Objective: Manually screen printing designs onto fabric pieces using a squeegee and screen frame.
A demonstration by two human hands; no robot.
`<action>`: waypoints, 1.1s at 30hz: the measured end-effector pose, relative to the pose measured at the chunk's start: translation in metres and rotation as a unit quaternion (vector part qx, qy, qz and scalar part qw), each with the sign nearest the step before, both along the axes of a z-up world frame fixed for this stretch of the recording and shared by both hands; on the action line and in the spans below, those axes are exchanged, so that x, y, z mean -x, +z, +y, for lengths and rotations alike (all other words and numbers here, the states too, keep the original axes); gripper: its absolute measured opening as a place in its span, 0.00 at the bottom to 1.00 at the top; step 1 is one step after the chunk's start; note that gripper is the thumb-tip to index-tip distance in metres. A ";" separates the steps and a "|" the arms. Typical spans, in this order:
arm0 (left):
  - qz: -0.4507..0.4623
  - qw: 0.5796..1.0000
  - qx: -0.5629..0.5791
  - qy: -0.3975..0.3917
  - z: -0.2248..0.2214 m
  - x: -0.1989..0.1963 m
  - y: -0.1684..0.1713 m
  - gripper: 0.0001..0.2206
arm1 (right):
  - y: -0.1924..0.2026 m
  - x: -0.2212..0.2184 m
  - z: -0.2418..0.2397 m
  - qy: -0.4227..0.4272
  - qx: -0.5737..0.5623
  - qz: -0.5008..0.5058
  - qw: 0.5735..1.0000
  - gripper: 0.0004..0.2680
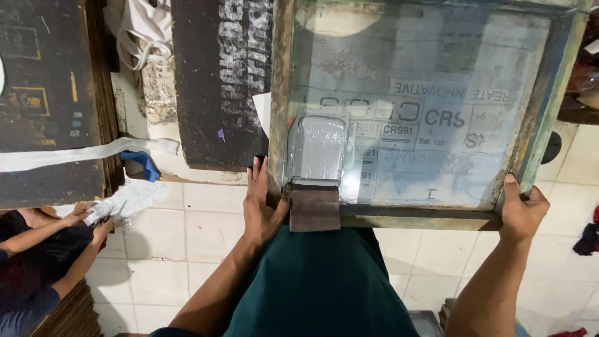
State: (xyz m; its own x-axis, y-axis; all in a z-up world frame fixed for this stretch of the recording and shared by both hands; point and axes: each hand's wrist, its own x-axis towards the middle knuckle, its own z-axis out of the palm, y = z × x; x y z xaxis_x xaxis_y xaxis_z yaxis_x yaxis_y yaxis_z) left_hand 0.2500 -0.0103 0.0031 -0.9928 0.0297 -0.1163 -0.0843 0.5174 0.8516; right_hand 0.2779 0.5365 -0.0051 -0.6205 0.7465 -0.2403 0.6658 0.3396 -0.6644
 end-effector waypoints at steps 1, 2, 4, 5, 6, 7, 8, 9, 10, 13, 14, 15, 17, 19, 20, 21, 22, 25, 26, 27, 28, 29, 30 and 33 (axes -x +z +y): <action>-0.003 1.000 0.000 0.001 0.000 0.001 0.000 0.37 | 0.002 0.000 -0.003 0.001 0.000 -0.003 1.000 0.23; -0.007 1.000 0.009 -0.001 -0.001 0.001 0.000 0.36 | 0.005 0.001 -0.006 0.019 0.002 0.008 1.000 0.23; -0.010 1.000 0.019 -0.003 -0.003 0.002 -0.002 0.35 | -0.002 -0.003 0.000 0.038 0.004 0.021 0.999 0.24; -0.003 1.000 0.019 -0.007 -0.003 0.002 -0.003 0.36 | -0.011 -0.009 0.010 0.034 0.004 0.018 0.999 0.20; 0.003 1.000 0.019 -0.010 -0.004 0.001 -0.005 0.37 | -0.020 -0.014 0.020 0.031 0.003 0.015 0.999 0.17; 0.004 1.000 0.019 -0.010 -0.004 0.001 -0.005 0.37 | -0.017 -0.012 0.017 0.032 0.003 0.016 0.999 0.17; -0.002 1.000 0.021 -0.007 -0.004 0.001 -0.004 0.38 | -0.013 -0.010 0.014 0.040 -0.008 0.011 0.999 0.21; -0.008 1.000 0.023 -0.004 -0.005 0.001 -0.003 0.39 | -0.010 -0.008 0.011 0.047 -0.018 0.006 0.999 0.26; -0.007 1.000 0.024 -0.004 -0.004 0.000 -0.003 0.39 | -0.009 -0.007 0.011 0.047 -0.017 0.007 0.999 0.26; 0.005 1.000 0.026 -0.011 -0.004 -0.001 -0.005 0.38 | -0.012 -0.008 0.015 0.030 -0.020 -0.026 0.999 0.26; 0.006 0.999 0.028 -0.020 -0.005 -0.002 -0.007 0.38 | -0.017 -0.012 0.021 0.029 -0.021 -0.029 0.999 0.21; 0.007 0.999 0.033 -0.027 -0.007 -0.002 -0.009 0.39 | -0.023 -0.014 0.026 0.029 -0.020 -0.031 0.999 0.17; -0.015 0.999 0.032 -0.020 -0.006 -0.002 -0.009 0.41 | -0.025 -0.011 0.025 0.040 0.007 0.004 0.999 0.10; -0.039 0.999 0.031 -0.015 -0.006 -0.003 -0.010 0.43 | -0.026 -0.012 0.026 0.049 0.034 0.038 0.998 0.10; -0.048 0.998 0.032 -0.014 -0.006 -0.003 -0.011 0.43 | -0.026 -0.014 0.028 0.038 0.015 0.003 0.999 0.09; -0.057 0.998 0.033 -0.012 -0.006 -0.004 -0.011 0.42 | -0.026 -0.013 0.029 0.028 -0.004 -0.032 0.999 0.11; -0.057 0.998 0.033 -0.012 -0.005 -0.005 -0.014 0.42 | -0.024 -0.012 0.027 0.028 -0.004 -0.031 0.999 0.11; -0.033 0.998 0.062 -0.008 -0.004 -0.007 -0.019 0.41 | -0.027 -0.011 0.023 0.039 -0.046 -0.073 0.996 0.24; -0.019 0.998 0.057 -0.012 -0.003 -0.007 -0.019 0.42 | -0.032 -0.012 0.022 0.085 -0.074 0.019 0.993 0.16; -0.004 0.998 0.053 -0.014 -0.003 -0.006 -0.018 0.42 | -0.039 -0.011 0.021 0.132 -0.100 0.111 0.980 0.16; -0.003 0.998 0.054 -0.014 -0.004 -0.008 -0.024 0.42 | -0.012 0.010 -0.019 0.131 -0.099 0.112 0.980 0.16; 0.047 0.997 0.060 -0.034 -0.006 -0.010 -0.030 0.40 | 0.017 0.022 -0.064 0.224 -0.184 0.146 0.946 0.18; 0.097 0.992 0.066 -0.055 -0.007 -0.012 -0.035 0.39 | 0.049 0.025 -0.110 0.314 -0.264 0.175 0.895 0.21; 0.130 0.990 0.054 -0.003 0.003 -0.004 -0.027 0.36 | 0.071 0.030 -0.257 0.430 0.029 0.206 0.879 0.29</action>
State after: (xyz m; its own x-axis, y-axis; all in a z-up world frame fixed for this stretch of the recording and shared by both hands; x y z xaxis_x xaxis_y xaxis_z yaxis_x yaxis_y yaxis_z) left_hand 0.2538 -0.0076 -0.0237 -0.9894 0.0378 0.1401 0.1341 0.6064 0.7838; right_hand 0.2484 0.2795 0.0662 -0.9923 -0.0462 0.1147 -0.1209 0.5574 -0.8214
